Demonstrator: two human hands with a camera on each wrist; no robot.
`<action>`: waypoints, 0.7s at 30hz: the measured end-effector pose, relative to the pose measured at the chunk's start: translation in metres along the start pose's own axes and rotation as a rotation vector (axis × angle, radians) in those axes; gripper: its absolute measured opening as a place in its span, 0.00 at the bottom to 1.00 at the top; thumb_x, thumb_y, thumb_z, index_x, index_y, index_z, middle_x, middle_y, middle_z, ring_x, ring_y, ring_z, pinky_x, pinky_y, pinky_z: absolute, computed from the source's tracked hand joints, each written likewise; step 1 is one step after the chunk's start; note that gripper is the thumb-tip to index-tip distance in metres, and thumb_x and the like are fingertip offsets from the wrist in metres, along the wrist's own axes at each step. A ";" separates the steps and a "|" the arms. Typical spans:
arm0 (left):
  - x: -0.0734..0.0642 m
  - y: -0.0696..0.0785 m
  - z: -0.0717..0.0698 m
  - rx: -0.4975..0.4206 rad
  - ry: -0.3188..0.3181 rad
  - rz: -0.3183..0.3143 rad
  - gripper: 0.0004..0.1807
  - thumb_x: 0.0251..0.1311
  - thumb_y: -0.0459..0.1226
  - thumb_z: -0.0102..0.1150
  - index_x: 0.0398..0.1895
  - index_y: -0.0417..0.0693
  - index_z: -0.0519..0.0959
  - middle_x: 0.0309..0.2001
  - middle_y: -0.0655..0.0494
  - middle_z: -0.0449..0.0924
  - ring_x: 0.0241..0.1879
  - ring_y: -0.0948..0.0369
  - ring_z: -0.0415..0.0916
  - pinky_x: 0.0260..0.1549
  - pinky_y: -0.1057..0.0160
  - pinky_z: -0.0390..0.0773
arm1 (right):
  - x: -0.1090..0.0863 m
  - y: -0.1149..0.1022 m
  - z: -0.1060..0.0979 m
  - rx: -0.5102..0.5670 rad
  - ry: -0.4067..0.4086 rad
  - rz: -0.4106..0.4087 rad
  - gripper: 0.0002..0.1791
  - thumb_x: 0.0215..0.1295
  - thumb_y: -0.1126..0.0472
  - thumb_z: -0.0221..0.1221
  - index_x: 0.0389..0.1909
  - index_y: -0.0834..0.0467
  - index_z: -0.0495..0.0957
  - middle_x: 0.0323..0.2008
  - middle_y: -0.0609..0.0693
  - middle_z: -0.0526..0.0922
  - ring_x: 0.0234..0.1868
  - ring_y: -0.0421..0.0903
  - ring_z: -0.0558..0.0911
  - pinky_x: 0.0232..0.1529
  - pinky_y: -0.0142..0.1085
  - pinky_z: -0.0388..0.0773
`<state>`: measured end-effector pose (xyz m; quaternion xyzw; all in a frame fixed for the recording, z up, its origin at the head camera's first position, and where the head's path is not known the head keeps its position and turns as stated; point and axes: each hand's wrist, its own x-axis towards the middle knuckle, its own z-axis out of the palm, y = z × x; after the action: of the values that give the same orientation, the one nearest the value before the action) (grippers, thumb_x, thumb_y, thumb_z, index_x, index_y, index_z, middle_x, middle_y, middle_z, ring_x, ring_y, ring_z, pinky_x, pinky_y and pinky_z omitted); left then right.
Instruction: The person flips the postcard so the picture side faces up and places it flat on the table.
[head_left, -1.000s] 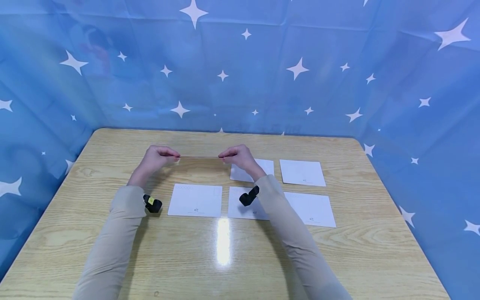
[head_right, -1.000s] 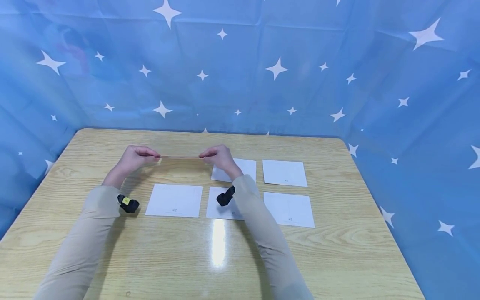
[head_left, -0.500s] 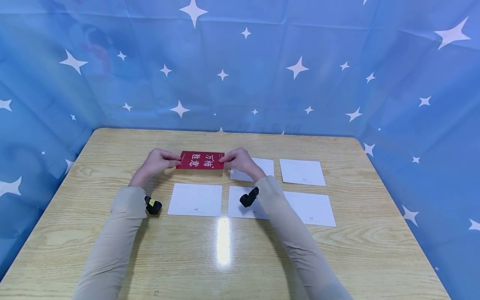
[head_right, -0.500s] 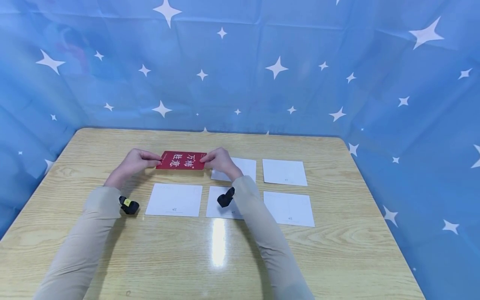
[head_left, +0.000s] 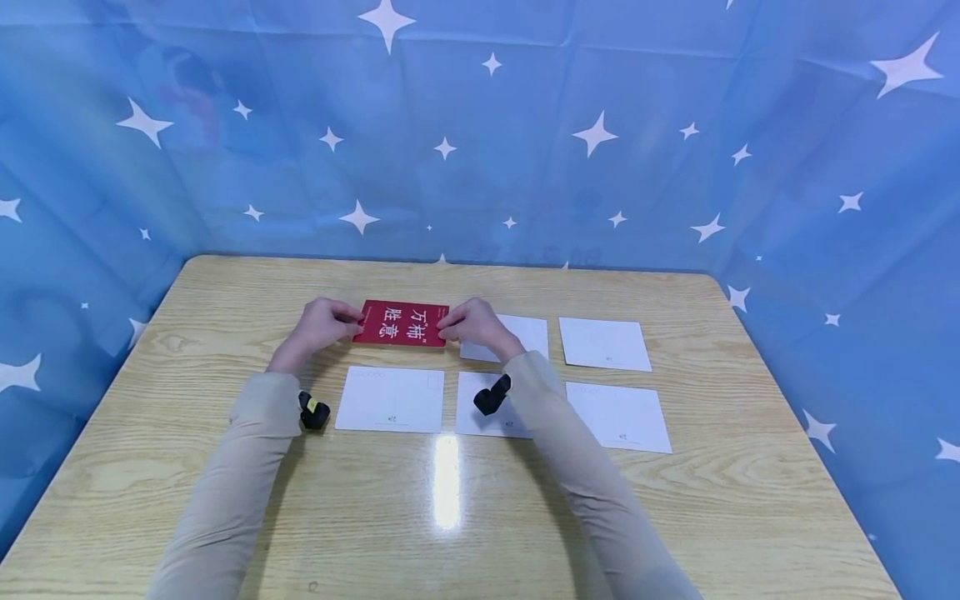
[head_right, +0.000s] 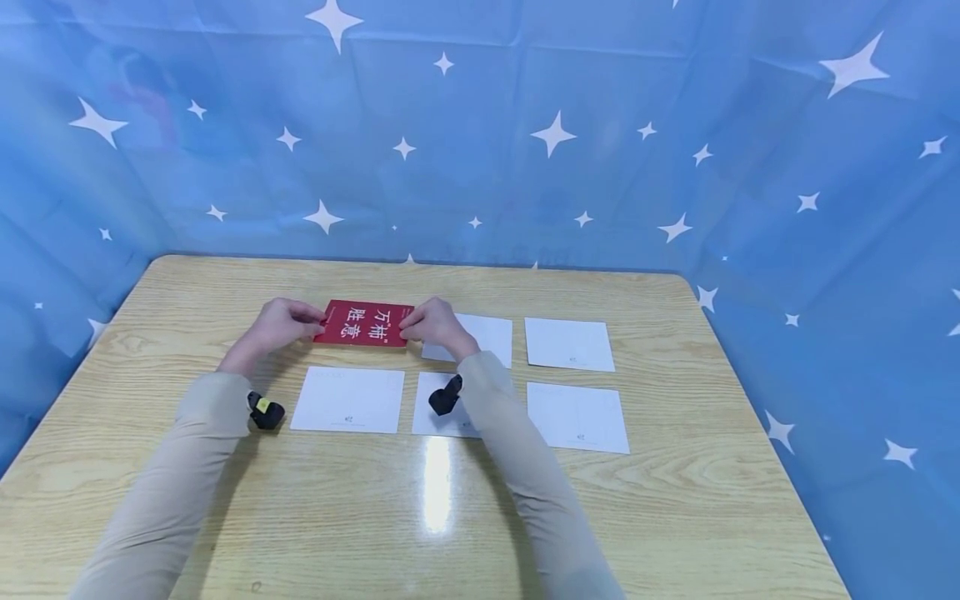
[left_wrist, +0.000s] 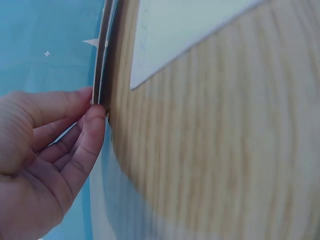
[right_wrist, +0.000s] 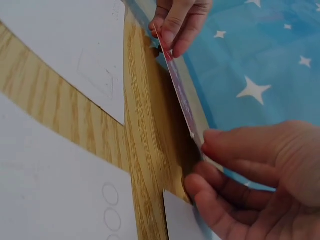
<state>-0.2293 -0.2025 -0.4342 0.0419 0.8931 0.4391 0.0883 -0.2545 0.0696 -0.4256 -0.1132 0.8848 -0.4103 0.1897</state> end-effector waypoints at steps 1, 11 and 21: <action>0.000 0.001 0.001 0.004 0.005 0.008 0.15 0.57 0.28 0.59 0.47 0.28 0.78 0.40 0.35 0.80 0.31 0.56 0.78 0.28 0.66 0.77 | 0.001 -0.001 0.001 -0.014 0.003 0.007 0.10 0.58 0.62 0.65 0.40 0.59 0.85 0.39 0.51 0.83 0.35 0.44 0.75 0.30 0.29 0.70; 0.005 0.008 0.010 0.153 0.060 0.061 0.13 0.53 0.27 0.62 0.42 0.27 0.79 0.36 0.38 0.79 0.36 0.49 0.75 0.34 0.58 0.75 | 0.004 -0.012 0.010 -0.157 0.037 0.038 0.09 0.54 0.66 0.66 0.37 0.62 0.85 0.45 0.54 0.82 0.46 0.47 0.74 0.33 0.30 0.74; 0.005 0.018 0.012 0.179 0.048 -0.039 0.12 0.54 0.28 0.62 0.40 0.30 0.78 0.38 0.38 0.77 0.36 0.50 0.73 0.31 0.61 0.75 | 0.005 -0.017 0.017 -0.197 0.080 0.061 0.07 0.54 0.69 0.66 0.35 0.63 0.85 0.46 0.55 0.80 0.49 0.48 0.74 0.40 0.35 0.79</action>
<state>-0.2318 -0.1812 -0.4282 0.0218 0.9313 0.3565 0.0712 -0.2507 0.0456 -0.4238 -0.0881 0.9308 -0.3194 0.1543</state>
